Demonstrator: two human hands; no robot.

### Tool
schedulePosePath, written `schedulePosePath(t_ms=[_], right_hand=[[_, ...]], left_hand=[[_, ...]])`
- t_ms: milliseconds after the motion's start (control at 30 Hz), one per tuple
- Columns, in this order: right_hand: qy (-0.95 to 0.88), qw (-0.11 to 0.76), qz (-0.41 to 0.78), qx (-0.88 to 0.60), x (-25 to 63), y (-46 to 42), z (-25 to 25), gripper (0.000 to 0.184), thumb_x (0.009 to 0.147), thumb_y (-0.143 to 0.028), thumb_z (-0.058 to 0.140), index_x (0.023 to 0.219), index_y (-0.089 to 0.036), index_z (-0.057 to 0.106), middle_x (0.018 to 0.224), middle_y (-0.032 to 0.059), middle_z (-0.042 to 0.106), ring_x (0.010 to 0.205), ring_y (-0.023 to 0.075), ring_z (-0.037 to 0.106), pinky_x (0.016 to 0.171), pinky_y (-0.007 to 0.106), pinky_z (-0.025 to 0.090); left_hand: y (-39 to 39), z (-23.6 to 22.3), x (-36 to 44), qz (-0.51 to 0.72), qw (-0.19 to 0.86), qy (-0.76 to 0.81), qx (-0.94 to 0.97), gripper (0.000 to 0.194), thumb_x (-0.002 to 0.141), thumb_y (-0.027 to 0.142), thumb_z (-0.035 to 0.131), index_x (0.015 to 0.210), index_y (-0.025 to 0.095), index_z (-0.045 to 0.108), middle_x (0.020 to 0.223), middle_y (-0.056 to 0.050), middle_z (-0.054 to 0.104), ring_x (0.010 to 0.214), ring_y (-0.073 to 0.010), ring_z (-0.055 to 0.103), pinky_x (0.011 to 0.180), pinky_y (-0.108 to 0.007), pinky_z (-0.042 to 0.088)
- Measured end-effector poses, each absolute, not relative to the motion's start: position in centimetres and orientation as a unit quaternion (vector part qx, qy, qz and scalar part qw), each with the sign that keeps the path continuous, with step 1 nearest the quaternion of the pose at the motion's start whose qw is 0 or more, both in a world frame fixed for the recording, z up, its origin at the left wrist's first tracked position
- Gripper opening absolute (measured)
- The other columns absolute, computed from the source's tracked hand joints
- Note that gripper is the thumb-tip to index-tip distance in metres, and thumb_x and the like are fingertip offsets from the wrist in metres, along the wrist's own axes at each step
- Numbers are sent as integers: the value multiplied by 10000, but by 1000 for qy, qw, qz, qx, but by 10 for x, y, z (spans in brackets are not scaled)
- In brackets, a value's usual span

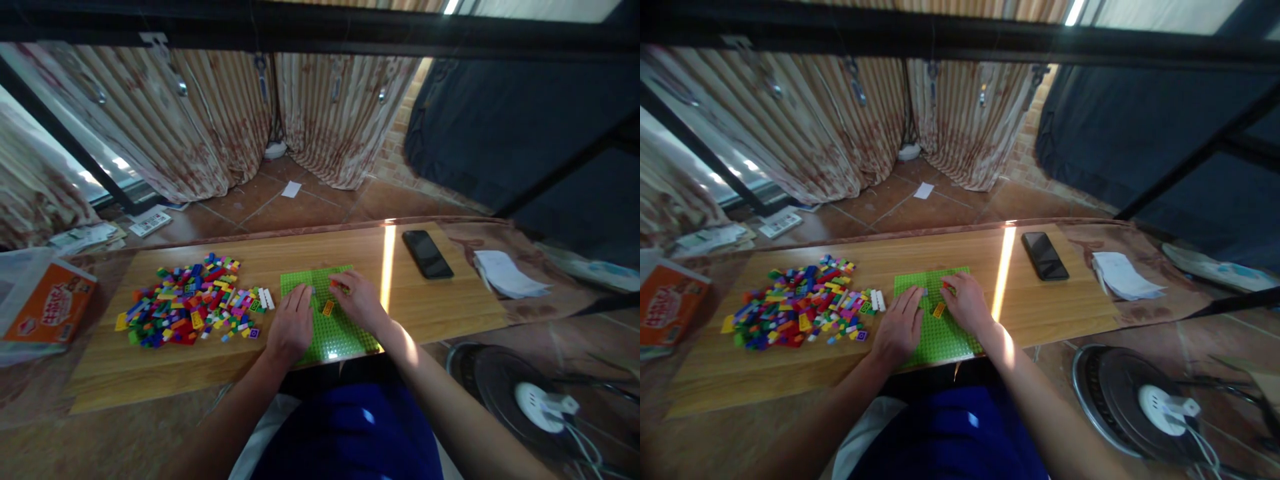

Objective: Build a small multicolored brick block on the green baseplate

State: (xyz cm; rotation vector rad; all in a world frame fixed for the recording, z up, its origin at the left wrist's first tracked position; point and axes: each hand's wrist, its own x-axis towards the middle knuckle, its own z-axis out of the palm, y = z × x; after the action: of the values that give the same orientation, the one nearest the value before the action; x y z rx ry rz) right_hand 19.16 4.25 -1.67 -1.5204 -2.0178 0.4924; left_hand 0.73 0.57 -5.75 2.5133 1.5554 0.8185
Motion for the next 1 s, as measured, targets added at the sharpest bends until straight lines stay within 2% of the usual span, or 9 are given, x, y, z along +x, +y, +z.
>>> schedulePosePath(t_ms=[133, 200, 367, 500, 767, 1000], right_hand=[[-818, 155, 151, -533, 178, 57, -13, 208, 880, -176, 535, 992, -190, 710, 916, 70, 663, 903, 198, 587, 847, 319, 455], [-836, 119, 146, -515, 174, 60, -13, 217, 870, -151, 527, 990, -189, 705, 909, 69, 662, 913, 201, 584, 857, 316, 447], [-818, 147, 188, -523, 173, 62, -20, 313, 822, -137, 585, 1121, -175, 667, 1009, 81, 672, 959, 199, 596, 889, 318, 445], [-794, 183, 222, -536, 175, 62, -25, 323, 810, -130, 607, 1122, -195, 660, 1019, 67, 674, 935, 190, 610, 869, 322, 459], [-808, 149, 204, -532, 174, 62, -13, 110, 823, -145, 591, 878, -176, 681, 836, 41, 637, 785, 157, 569, 744, 262, 420], [-808, 70, 150, -565, 167, 69, -9, 114, 799, -132, 566, 768, -178, 666, 804, 51, 661, 755, 162, 575, 681, 251, 388]], left_hand=[[2, -55, 6, 293, 42, 529, 795, 456, 921, 204, 438, 1363, 92, 429, 1296, -184, 565, 1212, -283, 529, 1013, -455, 465], [2, -54, 5, 296, 46, 541, 786, 467, 914, 214, 452, 1364, 94, 424, 1278, -184, 575, 1188, -290, 540, 994, -467, 471], [2, -54, 5, 301, 59, 547, 779, 469, 902, 222, 474, 1353, 101, 434, 1241, -168, 591, 1144, -286, 554, 982, -456, 473], [3, -54, 5, 309, 63, 547, 775, 481, 891, 209, 487, 1353, 91, 428, 1219, -165, 596, 1126, -279, 556, 979, -449, 473], [4, -55, 5, 318, 60, 543, 775, 483, 880, 195, 495, 1345, 77, 435, 1192, -170, 605, 1101, -282, 557, 967, -451, 478], [4, -55, 5, 326, 60, 541, 773, 476, 879, 200, 501, 1336, 76, 453, 1188, -173, 607, 1090, -287, 556, 963, -456, 478]])
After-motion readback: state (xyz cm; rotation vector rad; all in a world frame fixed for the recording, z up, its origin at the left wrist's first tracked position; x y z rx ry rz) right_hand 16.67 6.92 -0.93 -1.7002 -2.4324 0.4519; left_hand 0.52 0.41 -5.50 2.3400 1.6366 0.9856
